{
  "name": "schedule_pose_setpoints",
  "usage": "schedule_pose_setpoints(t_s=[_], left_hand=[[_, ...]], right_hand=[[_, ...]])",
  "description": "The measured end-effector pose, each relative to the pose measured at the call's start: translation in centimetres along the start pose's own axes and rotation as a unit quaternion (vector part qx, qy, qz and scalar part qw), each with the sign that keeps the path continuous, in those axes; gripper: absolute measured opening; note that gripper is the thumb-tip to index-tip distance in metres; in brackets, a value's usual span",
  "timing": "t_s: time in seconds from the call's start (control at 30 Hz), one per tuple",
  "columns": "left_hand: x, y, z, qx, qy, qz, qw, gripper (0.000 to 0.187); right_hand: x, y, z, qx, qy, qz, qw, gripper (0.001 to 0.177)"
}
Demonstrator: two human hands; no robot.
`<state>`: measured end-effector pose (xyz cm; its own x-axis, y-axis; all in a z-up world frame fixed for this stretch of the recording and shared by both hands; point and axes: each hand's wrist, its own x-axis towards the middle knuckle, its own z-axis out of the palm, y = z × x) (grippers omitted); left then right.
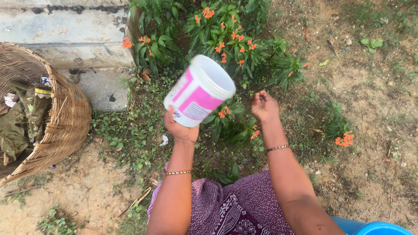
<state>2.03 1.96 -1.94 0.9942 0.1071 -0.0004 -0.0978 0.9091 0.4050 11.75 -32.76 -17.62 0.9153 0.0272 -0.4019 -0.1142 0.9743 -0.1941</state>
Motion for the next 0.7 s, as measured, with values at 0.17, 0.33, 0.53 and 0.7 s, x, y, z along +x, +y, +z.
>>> schedule_pose_setpoints(t_s=[0.17,0.33,0.53,0.7], left_hand=[[0.7,2.4,0.0,-0.045,0.007,0.053,0.998,0.076],[0.7,2.7,-0.2,-0.052,0.003,0.056,0.997,0.075],[0.9,2.7,-0.5,-0.061,0.013,0.049,0.997,0.075],[0.5,3.3,-0.3,-0.052,0.004,0.050,0.997,0.076]], right_hand=[[3.8,1.1,-0.3,-0.142,0.149,-0.068,0.976,0.022],[8.6,1.0,11.5,-0.041,-0.359,0.084,0.929,0.022],[2.4,3.3,22.6,-0.356,-0.153,-0.128,0.913,0.055],[-4.9,5.8,17.6,-0.451,-0.075,-0.115,0.882,0.055]])
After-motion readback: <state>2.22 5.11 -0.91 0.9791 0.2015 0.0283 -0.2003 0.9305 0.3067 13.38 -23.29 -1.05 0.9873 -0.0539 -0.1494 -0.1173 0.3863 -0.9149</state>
